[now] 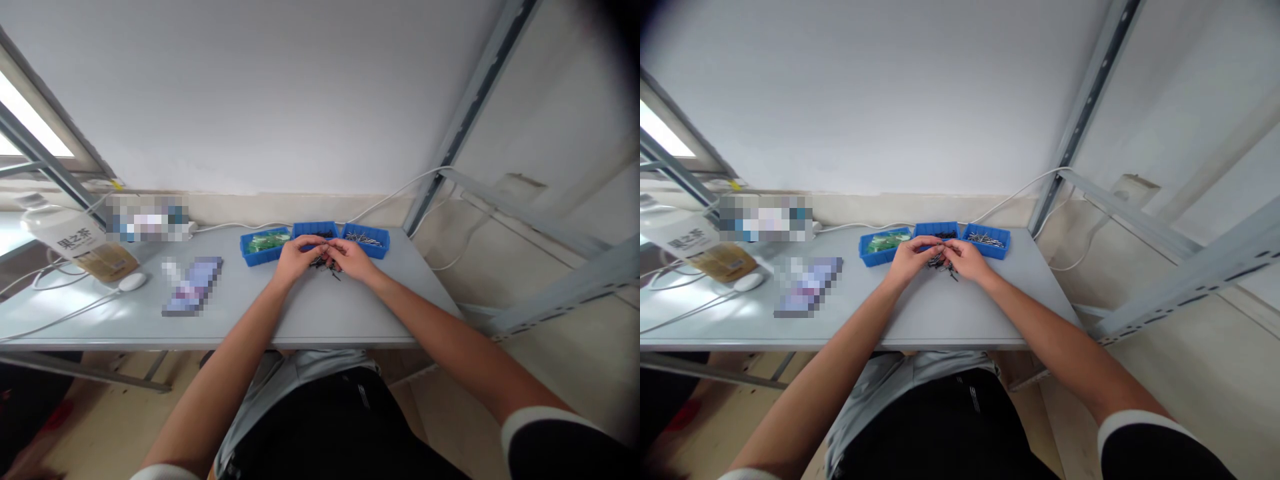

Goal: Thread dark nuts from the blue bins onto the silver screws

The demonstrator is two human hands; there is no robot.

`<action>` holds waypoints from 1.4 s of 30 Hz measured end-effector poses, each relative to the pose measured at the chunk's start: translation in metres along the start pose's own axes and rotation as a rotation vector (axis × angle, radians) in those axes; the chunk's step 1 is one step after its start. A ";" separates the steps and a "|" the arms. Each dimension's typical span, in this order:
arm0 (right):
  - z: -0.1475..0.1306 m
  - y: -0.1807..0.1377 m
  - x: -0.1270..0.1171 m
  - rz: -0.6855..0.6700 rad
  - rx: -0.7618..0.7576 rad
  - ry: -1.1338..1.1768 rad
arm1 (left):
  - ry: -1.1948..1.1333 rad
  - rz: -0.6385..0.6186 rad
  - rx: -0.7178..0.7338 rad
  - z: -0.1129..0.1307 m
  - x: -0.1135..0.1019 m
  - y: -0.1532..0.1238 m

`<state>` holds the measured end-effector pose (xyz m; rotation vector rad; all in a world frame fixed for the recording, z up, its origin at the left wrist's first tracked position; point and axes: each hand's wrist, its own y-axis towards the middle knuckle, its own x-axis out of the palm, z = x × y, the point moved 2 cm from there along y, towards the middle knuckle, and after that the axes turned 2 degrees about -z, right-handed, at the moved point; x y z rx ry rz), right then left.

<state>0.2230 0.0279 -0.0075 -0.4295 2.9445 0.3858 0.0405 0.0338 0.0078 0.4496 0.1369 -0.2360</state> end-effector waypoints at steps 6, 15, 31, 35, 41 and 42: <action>-0.009 -0.001 -0.005 0.136 -0.108 0.057 | 0.237 0.100 0.017 0.006 0.000 -0.003; -0.007 -0.001 -0.007 0.156 -0.075 0.048 | 0.253 0.070 0.122 0.015 0.003 -0.004; -0.020 -0.007 -0.002 -0.050 0.002 0.311 | 0.257 0.053 0.217 0.007 0.000 0.000; -0.014 -0.005 -0.002 0.043 0.030 0.254 | 0.249 0.064 0.200 0.009 0.000 -0.001; -0.005 -0.001 -0.004 0.061 0.021 0.172 | 0.253 0.051 0.117 0.006 0.001 -0.003; -0.004 -0.001 -0.005 0.067 0.023 0.161 | 0.238 0.039 0.107 0.005 0.001 -0.003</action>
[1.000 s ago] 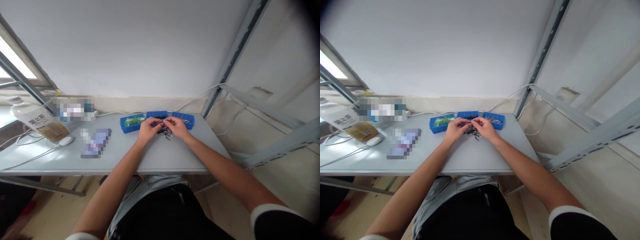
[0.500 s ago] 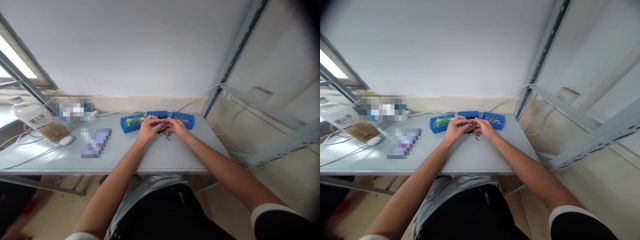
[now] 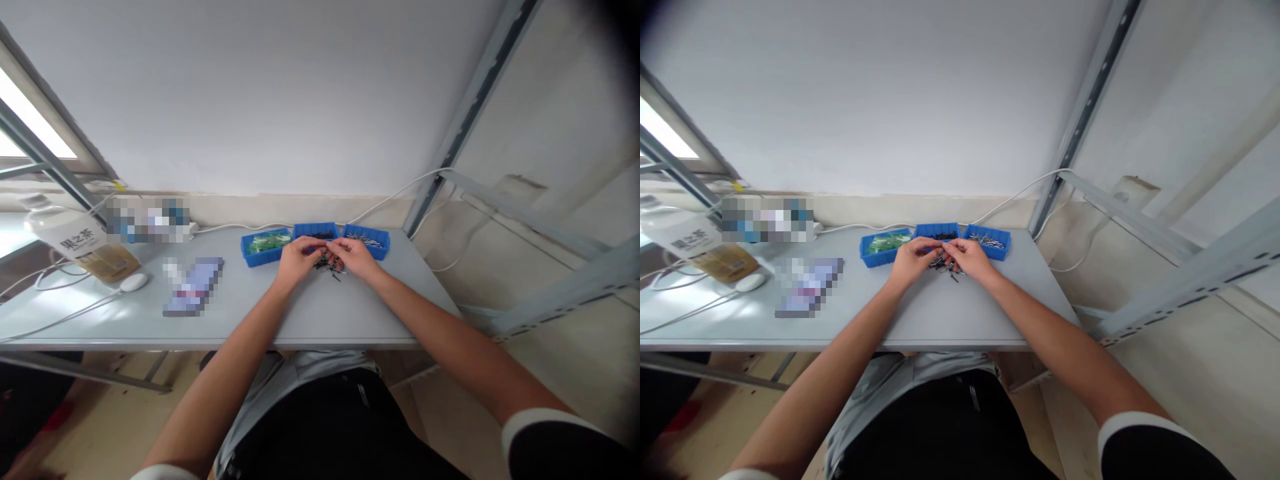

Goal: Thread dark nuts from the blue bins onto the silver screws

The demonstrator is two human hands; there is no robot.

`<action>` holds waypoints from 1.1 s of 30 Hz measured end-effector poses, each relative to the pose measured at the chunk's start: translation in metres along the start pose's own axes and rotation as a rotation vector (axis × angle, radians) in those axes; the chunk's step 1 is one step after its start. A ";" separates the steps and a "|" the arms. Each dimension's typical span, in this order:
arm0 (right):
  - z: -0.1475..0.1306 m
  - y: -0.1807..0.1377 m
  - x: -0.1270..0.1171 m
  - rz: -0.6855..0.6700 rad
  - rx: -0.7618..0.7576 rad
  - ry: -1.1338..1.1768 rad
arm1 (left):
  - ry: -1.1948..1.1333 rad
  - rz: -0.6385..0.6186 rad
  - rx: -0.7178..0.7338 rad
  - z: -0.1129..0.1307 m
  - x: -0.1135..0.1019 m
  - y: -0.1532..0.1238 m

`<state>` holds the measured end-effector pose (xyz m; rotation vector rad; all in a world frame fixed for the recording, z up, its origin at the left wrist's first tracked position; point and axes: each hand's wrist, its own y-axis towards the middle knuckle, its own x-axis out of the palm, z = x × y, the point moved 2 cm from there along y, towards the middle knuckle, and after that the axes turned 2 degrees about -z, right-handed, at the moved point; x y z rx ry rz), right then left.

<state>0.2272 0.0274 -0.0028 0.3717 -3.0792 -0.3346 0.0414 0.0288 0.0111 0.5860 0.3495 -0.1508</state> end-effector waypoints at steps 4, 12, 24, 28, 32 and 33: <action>0.002 0.001 -0.001 0.035 0.020 -0.017 | -0.136 -0.062 -0.052 -0.005 0.002 0.001; 0.004 0.000 0.002 -0.016 0.006 -0.070 | -0.237 -0.010 -0.104 -0.012 0.002 0.003; 0.006 0.000 0.000 -0.020 -0.025 -0.173 | -0.207 -0.088 -0.109 0.001 0.004 0.001; 0.009 0.007 -0.001 0.054 -0.030 -0.084 | -0.133 0.029 -0.097 -0.003 0.001 0.003; 0.014 0.020 -0.005 0.179 -0.016 -0.029 | -0.091 0.134 -0.129 -0.011 -0.003 0.004; 0.016 0.023 -0.007 0.202 0.010 -0.046 | -0.089 0.148 -0.135 -0.013 -0.003 0.005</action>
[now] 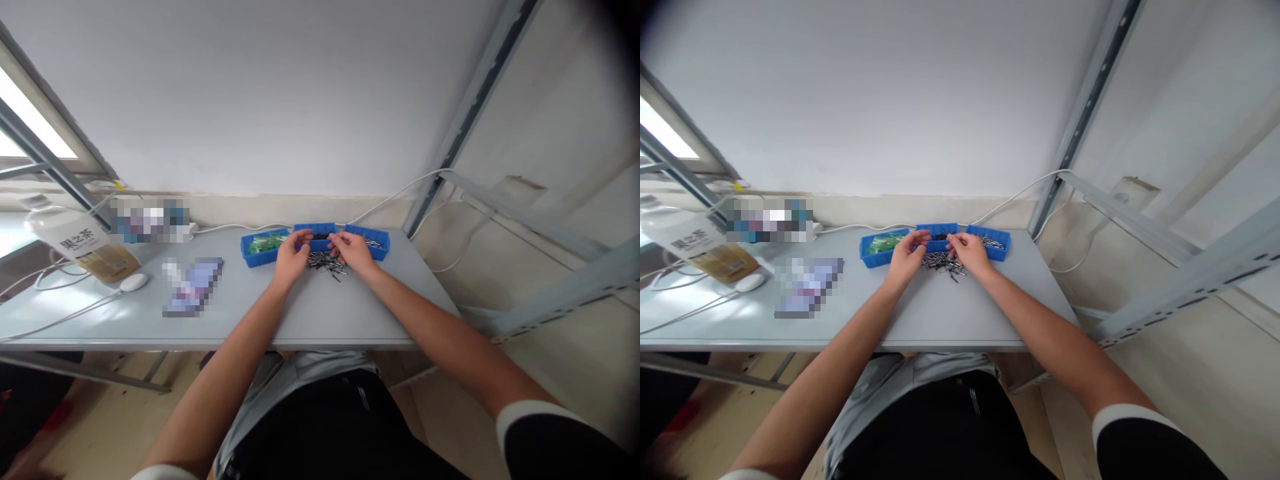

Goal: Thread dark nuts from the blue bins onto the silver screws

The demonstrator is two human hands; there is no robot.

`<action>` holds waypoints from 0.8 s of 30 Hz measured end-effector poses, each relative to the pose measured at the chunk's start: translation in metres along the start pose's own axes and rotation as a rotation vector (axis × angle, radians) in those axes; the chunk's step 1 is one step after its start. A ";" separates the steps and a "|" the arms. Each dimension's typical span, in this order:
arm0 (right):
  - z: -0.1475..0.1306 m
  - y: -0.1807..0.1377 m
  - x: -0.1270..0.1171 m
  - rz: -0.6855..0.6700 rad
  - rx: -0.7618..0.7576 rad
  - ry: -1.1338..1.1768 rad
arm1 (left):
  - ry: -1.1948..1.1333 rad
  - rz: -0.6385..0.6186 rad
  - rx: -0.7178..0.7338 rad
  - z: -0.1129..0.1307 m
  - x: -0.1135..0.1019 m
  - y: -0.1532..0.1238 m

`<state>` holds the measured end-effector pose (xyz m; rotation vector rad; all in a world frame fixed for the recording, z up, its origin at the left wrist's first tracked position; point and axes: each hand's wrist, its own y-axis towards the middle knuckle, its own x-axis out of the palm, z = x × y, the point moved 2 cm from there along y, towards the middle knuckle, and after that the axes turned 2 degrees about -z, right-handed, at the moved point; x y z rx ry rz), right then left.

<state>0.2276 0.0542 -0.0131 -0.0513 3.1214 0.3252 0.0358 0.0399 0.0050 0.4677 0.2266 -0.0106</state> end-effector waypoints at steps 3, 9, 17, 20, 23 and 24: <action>0.002 0.003 -0.004 -0.007 0.032 -0.121 | 0.007 0.014 -0.016 -0.004 -0.001 0.001; -0.014 -0.022 -0.005 -0.230 -0.438 -0.708 | 0.023 0.006 -0.004 -0.006 -0.001 0.000; -0.009 -0.029 0.003 -0.494 -0.640 -0.979 | 0.050 0.007 0.015 -0.008 -0.001 -0.001; -0.007 -0.025 0.001 -0.480 -0.627 -0.991 | 0.049 0.006 0.000 -0.006 -0.001 -0.001; -0.006 -0.020 -0.002 -0.441 -0.604 -1.030 | 0.057 0.001 -0.005 -0.004 0.000 -0.001; -0.005 -0.018 -0.004 -0.427 -0.597 -1.042 | 0.060 0.000 -0.002 -0.004 0.000 -0.001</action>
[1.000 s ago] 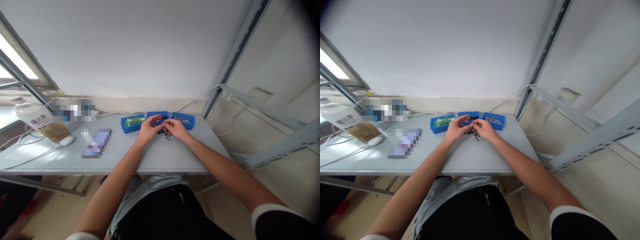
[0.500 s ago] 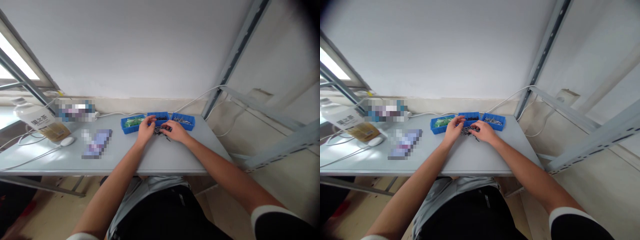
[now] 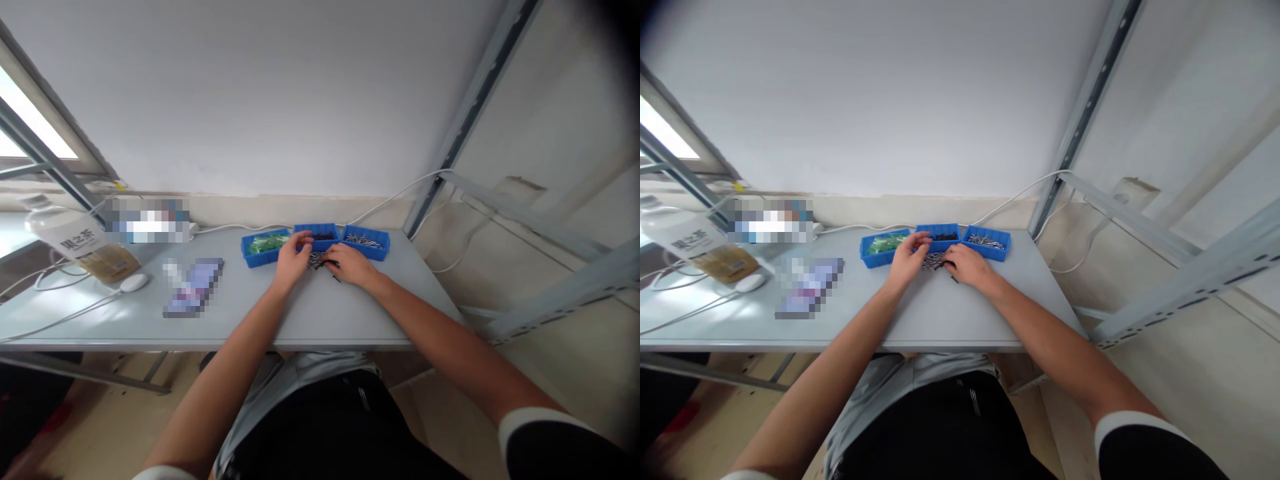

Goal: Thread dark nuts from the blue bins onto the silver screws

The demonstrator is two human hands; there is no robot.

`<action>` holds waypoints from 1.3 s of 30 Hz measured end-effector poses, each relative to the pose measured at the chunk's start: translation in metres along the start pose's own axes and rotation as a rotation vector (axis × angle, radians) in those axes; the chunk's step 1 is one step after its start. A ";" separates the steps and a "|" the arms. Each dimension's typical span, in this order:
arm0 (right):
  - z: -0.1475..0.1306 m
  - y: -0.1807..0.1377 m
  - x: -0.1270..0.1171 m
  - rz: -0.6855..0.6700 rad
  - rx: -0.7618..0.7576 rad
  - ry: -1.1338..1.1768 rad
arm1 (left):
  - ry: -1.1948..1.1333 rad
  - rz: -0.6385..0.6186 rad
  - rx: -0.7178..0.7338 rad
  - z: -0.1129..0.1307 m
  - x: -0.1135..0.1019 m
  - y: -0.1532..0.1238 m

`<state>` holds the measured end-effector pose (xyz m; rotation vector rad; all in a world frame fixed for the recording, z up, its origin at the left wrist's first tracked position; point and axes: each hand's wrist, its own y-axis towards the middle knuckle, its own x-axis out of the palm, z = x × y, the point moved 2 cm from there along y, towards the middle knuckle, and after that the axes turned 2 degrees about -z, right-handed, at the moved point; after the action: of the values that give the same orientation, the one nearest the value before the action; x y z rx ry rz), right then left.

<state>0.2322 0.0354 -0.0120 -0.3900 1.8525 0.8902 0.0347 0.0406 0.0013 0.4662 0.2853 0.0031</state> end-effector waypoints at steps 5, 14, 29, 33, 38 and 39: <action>0.009 0.000 0.000 0.044 0.047 -0.007 | 0.000 -0.009 0.001 -0.001 0.001 -0.001; 0.003 0.003 -0.006 0.235 0.154 0.216 | 0.018 -0.050 -0.004 -0.003 0.002 -0.001; -0.011 0.000 -0.016 0.391 0.115 0.354 | -0.045 -0.328 -0.060 0.000 0.013 -0.008; -0.012 0.000 -0.015 0.395 0.101 0.367 | -0.190 -0.332 -0.150 -0.001 0.014 -0.004; -0.017 0.000 -0.015 0.361 0.112 0.434 | -0.199 -0.258 -0.146 -0.004 0.011 -0.003; -0.018 0.000 -0.016 0.369 0.121 0.444 | -0.184 -0.240 -0.133 -0.004 0.010 -0.003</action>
<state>0.2274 0.0205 0.0062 -0.1783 2.4287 0.9846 0.0431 0.0407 -0.0061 0.2956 0.1573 -0.2527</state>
